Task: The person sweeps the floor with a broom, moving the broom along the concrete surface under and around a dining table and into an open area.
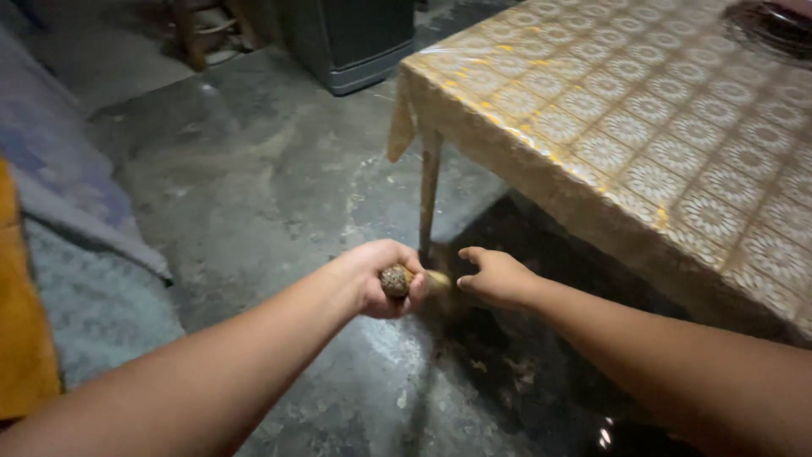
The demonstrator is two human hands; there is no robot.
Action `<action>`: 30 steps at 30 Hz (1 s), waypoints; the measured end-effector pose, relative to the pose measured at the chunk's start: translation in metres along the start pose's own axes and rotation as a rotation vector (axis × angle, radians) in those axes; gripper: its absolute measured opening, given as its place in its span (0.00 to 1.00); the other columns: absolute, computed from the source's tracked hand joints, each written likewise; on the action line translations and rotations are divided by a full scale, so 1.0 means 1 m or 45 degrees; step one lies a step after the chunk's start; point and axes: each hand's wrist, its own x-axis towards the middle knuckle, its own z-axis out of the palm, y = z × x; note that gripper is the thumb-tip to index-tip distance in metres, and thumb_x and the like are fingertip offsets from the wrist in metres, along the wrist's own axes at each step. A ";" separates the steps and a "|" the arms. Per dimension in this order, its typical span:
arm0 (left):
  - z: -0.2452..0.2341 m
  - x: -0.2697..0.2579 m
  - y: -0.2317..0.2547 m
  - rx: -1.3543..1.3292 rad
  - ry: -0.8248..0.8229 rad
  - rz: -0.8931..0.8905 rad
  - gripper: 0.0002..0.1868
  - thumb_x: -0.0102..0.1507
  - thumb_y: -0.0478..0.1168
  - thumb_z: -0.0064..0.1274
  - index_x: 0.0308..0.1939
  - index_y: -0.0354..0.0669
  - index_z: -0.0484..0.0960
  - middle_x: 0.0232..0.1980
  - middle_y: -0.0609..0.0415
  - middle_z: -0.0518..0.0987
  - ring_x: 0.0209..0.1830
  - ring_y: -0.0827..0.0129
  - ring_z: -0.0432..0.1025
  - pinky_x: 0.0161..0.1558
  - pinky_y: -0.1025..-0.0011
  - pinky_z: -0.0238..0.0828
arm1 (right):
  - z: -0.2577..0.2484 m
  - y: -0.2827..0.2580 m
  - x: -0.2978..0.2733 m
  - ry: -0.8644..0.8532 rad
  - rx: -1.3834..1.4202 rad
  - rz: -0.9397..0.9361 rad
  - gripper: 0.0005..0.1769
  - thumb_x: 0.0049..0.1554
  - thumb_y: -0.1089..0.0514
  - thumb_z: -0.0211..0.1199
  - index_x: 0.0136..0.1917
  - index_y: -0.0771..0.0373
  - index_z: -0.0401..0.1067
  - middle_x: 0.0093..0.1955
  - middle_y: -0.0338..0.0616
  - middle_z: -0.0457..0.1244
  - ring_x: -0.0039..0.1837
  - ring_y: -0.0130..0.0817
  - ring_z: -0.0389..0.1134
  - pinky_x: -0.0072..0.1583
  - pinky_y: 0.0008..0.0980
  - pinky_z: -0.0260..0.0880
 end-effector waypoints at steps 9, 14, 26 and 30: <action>-0.080 0.077 -0.032 0.081 0.192 -0.162 0.08 0.54 0.32 0.51 0.34 0.32 0.69 0.26 0.45 0.72 0.16 0.67 0.68 0.17 0.75 0.70 | 0.007 -0.023 0.004 -0.058 -0.047 -0.033 0.39 0.51 0.50 0.67 0.73 0.60 0.63 0.72 0.52 0.61 0.72 0.47 0.63 0.70 0.38 0.63; -0.170 0.101 0.015 0.034 0.394 0.205 0.07 0.53 0.32 0.51 0.31 0.37 0.68 0.22 0.48 0.69 0.14 0.65 0.66 0.17 0.72 0.69 | 0.007 -0.021 -0.004 -0.074 0.031 0.033 0.39 0.51 0.51 0.67 0.73 0.61 0.62 0.71 0.53 0.62 0.72 0.47 0.63 0.70 0.38 0.64; -0.144 0.065 0.011 -0.019 0.302 0.530 0.11 0.54 0.31 0.49 0.39 0.44 0.67 0.24 0.51 0.66 0.17 0.64 0.64 0.18 0.70 0.64 | 0.026 -0.061 0.028 -0.060 -0.055 0.073 0.38 0.52 0.50 0.67 0.73 0.59 0.63 0.71 0.52 0.62 0.71 0.48 0.64 0.69 0.38 0.64; -0.117 0.018 0.003 -0.078 0.149 0.224 0.11 0.55 0.32 0.51 0.41 0.37 0.69 0.30 0.49 0.70 0.20 0.68 0.68 0.19 0.75 0.67 | 0.031 -0.081 0.048 -0.007 -0.056 -0.024 0.37 0.51 0.50 0.68 0.71 0.61 0.65 0.68 0.54 0.65 0.69 0.47 0.66 0.68 0.38 0.65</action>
